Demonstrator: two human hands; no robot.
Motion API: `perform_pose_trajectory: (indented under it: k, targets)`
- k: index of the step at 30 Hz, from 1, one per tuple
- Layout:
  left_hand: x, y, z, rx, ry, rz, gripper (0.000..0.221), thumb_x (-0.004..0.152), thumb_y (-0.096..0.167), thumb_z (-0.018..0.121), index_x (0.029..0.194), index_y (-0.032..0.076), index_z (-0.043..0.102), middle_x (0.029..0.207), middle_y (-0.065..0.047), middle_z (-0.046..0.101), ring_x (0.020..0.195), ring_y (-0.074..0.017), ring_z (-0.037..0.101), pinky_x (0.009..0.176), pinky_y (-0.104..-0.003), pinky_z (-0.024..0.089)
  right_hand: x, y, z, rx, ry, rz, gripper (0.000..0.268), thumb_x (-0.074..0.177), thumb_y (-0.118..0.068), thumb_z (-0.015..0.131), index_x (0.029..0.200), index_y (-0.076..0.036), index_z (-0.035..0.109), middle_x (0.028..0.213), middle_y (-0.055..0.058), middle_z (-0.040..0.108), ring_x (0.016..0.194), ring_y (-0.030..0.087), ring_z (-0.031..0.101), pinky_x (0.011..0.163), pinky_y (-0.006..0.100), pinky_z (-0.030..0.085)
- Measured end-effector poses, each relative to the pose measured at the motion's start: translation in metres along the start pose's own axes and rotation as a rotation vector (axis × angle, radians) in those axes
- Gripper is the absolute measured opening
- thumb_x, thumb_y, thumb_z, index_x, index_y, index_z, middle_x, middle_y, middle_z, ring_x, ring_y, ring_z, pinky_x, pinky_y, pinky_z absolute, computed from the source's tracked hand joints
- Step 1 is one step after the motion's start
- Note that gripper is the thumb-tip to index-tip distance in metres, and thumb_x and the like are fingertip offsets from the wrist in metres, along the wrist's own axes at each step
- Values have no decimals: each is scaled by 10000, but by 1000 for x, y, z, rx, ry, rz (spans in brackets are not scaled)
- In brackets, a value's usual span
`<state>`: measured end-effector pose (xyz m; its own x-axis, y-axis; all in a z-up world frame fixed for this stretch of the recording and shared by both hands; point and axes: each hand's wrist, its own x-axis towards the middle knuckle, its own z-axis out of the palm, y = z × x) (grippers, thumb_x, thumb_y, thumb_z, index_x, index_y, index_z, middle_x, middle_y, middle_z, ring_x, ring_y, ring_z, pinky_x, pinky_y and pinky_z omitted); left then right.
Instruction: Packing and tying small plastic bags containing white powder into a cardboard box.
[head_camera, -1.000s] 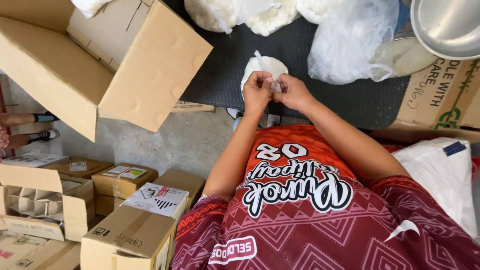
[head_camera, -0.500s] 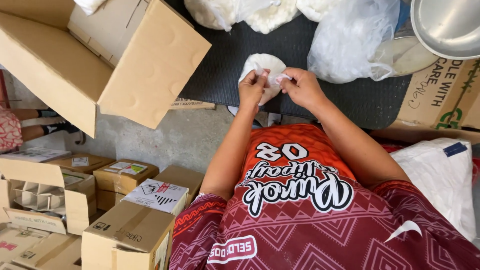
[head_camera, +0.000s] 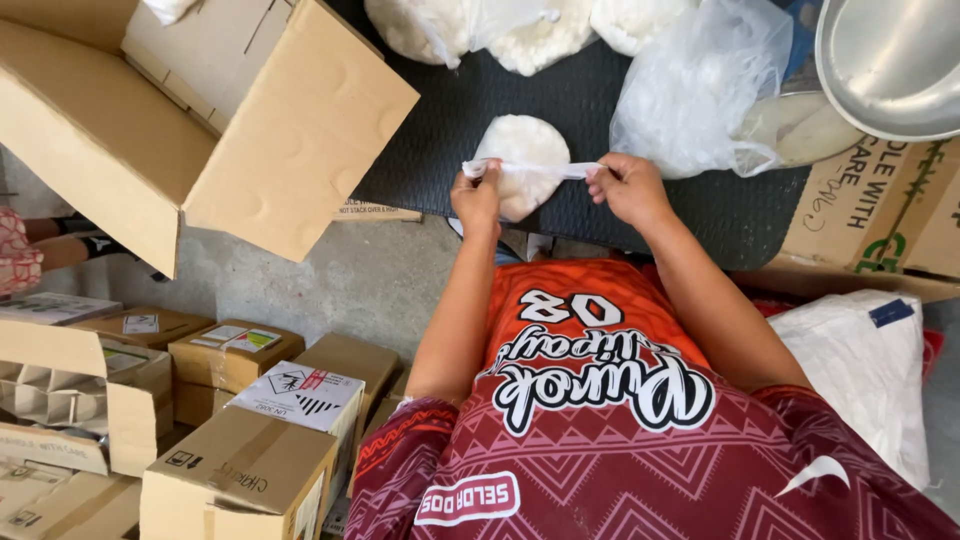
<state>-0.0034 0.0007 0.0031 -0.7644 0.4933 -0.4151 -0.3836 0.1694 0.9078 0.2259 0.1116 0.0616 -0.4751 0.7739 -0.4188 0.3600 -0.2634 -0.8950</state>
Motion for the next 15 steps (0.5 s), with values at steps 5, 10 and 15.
perform_pose_trajectory:
  k: [5,10,15]
  targets:
    - [-31,55,-4,414,-186,453,131,927,111,834,1047,69,804,1170,-123,675,1061,-209,652,936,-344,542,-22,-81,0,-119,-55,-207,115,1002,-102,674,1049,-7,719,938,66,719,842,138,660,744,287,539]
    - [-47,97,9,859,-373,727,865,653,188,929,1427,105,553,1567,-230,375,1441,-424,332,1121,-564,339,-14,-94,23,-410,-112,-392,598,837,-76,787,1385,-8,557,1358,209,581,1213,316,570,973,397,468]
    - [-30,56,7,1016,-499,600,1053,692,172,936,1569,198,354,1655,-119,300,1561,-394,166,1210,-638,147,4,-52,53,-662,-248,-290,844,822,-14,712,1574,-39,329,1637,222,310,1492,345,349,1201,396,326]
